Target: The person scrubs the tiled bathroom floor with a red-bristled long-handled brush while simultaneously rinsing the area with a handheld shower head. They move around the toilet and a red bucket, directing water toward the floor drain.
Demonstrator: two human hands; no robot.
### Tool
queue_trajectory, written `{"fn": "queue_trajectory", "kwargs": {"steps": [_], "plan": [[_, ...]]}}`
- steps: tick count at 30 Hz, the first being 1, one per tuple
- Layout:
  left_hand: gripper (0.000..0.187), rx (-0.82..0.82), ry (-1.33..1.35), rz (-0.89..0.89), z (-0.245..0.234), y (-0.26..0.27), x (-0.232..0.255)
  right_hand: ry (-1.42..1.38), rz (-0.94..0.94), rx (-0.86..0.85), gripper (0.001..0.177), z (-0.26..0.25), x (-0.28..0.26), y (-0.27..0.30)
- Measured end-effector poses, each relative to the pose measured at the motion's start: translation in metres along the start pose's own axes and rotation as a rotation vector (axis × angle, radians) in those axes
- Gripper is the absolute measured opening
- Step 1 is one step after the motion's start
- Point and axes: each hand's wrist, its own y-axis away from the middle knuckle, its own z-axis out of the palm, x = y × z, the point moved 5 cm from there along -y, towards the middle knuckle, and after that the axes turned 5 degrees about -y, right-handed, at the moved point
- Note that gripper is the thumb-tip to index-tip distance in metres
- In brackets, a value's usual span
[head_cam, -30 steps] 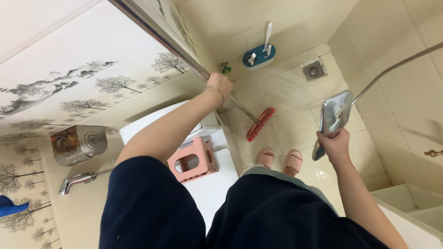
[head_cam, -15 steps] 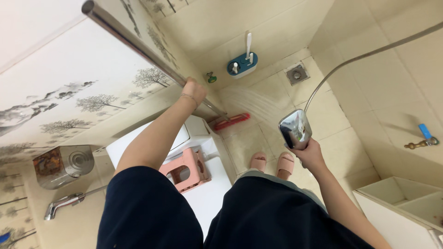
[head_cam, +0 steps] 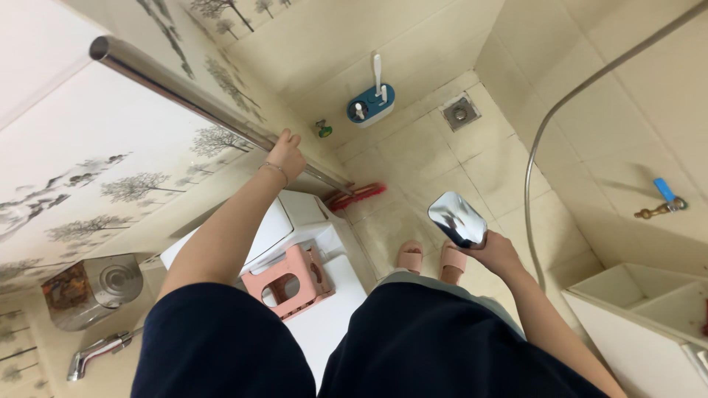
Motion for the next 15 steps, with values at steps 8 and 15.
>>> {"fn": "queue_trajectory", "kwargs": {"steps": [8,15], "plan": [[0.029,0.125,-0.045,-0.168,-0.029,0.009,0.008,-0.026,0.180,-0.060,0.056,0.031,0.066,0.000],[0.036,0.066,-0.030,-0.254,-0.023,-0.012,0.021,-0.104,0.150,0.088,0.058,0.050,0.122,0.002]]}}
